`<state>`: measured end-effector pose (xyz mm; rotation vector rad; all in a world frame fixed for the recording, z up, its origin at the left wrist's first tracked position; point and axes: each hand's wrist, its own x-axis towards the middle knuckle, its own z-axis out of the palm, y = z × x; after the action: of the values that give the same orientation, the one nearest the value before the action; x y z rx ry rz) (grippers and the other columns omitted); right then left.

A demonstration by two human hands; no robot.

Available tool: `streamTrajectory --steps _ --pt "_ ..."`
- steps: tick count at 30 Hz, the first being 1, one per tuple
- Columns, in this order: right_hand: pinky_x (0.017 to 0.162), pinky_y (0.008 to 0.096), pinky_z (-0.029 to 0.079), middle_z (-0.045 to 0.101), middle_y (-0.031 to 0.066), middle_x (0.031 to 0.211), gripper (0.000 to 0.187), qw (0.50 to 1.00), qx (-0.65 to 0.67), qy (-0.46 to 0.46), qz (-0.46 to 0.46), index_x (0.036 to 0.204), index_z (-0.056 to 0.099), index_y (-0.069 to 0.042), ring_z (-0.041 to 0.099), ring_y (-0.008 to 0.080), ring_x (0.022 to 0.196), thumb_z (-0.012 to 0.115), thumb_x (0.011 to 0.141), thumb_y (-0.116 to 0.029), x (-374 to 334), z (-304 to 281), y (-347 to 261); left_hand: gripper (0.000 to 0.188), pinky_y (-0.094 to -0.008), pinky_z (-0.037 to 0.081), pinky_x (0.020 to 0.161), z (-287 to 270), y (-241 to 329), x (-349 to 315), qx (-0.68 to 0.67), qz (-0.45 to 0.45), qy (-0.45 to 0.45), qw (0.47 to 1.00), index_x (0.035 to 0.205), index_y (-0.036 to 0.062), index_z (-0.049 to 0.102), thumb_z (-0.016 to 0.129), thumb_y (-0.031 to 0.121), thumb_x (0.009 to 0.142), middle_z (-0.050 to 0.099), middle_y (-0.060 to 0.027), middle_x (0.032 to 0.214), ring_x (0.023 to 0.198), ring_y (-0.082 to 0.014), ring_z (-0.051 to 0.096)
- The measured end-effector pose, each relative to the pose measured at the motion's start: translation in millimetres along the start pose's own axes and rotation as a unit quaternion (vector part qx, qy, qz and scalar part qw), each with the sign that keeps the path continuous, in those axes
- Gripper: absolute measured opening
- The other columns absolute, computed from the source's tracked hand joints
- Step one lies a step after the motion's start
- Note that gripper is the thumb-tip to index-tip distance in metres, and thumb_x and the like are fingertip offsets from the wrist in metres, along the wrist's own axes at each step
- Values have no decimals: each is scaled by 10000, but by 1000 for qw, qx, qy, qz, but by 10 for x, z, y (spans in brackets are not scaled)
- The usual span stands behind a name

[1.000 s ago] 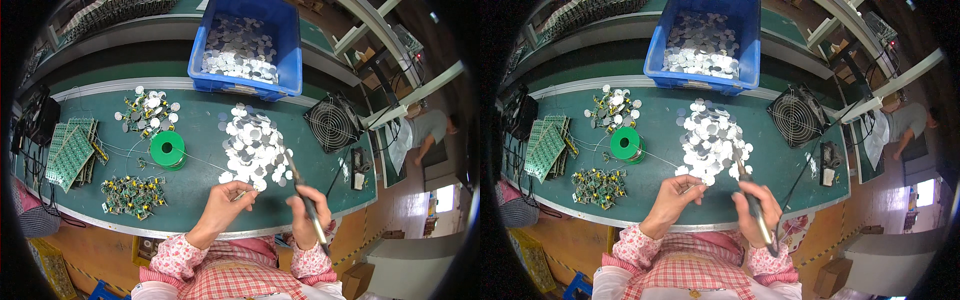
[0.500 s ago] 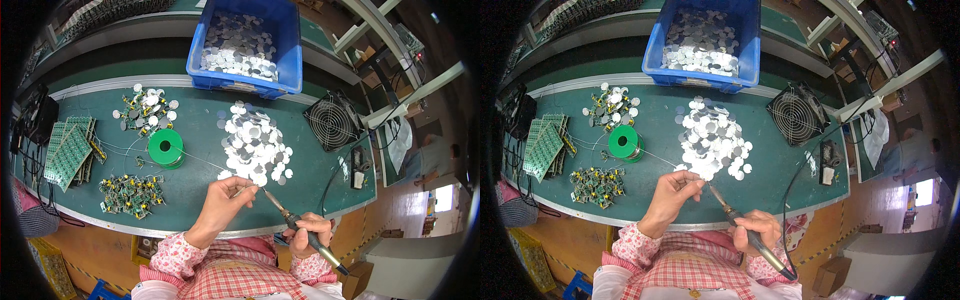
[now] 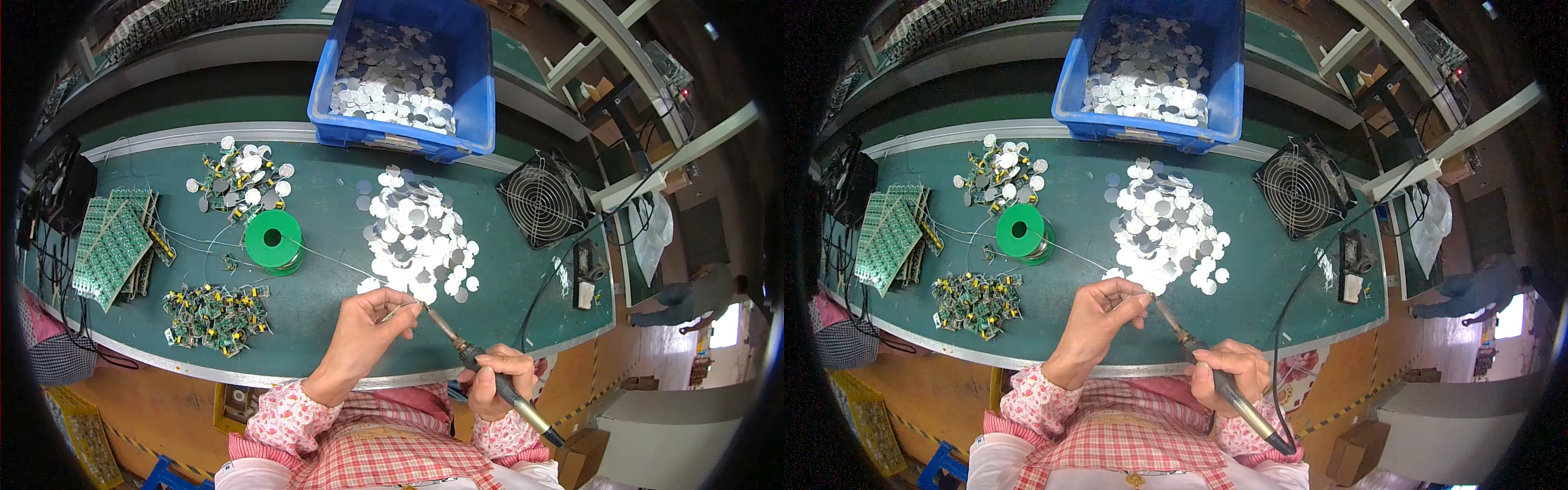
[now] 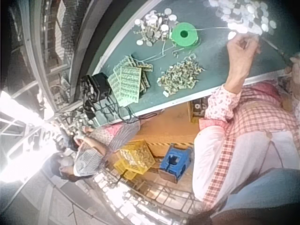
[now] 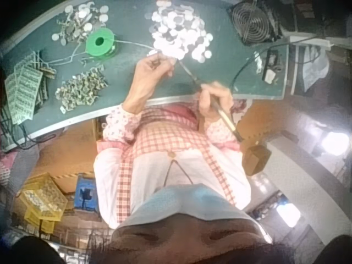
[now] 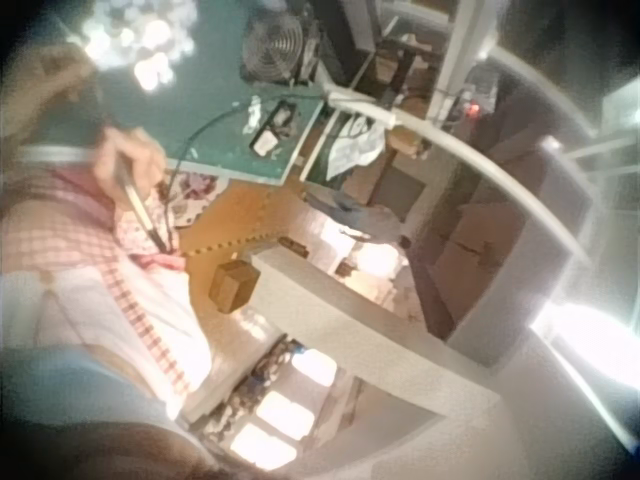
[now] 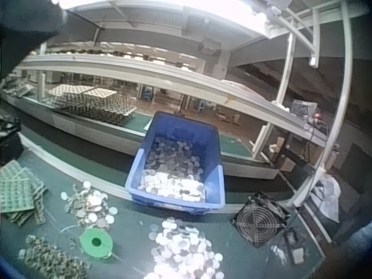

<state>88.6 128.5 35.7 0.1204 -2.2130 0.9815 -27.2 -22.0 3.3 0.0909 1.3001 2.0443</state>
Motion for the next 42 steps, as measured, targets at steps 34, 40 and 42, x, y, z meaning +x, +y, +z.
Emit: streamTrajectory --steps 34,40,42 --pt "592 293 493 634 100 809 181 892 -239 316 219 1053 581 -18 635 148 642 544 910 -123 -350 -1248 863 299 -276 424 851 -1587 1328 -159 513 268 286 764 1149 -14 615 603 176 919 639 -90 1059 958 -142 563" --pt "675 363 502 664 154 892 136 847 -467 154 201 985 639 -41 637 291 761 590 872 -99 -496 -1628 1243 280 -359 334 1036 -1603 1232 -12 561 313 325 694 1149 5 617 596 165 921 561 -140 1248 1190 -253 499" --pt "674 364 503 664 153 877 133 847 -470 147 198 975 641 -37 638 292 754 592 870 -101 -566 -1599 1220 253 -354 341 1029 -1389 1155 -103 562 326 308 695 1122 -3 623 589 150 924 564 -139 1238 1179 -250 506"
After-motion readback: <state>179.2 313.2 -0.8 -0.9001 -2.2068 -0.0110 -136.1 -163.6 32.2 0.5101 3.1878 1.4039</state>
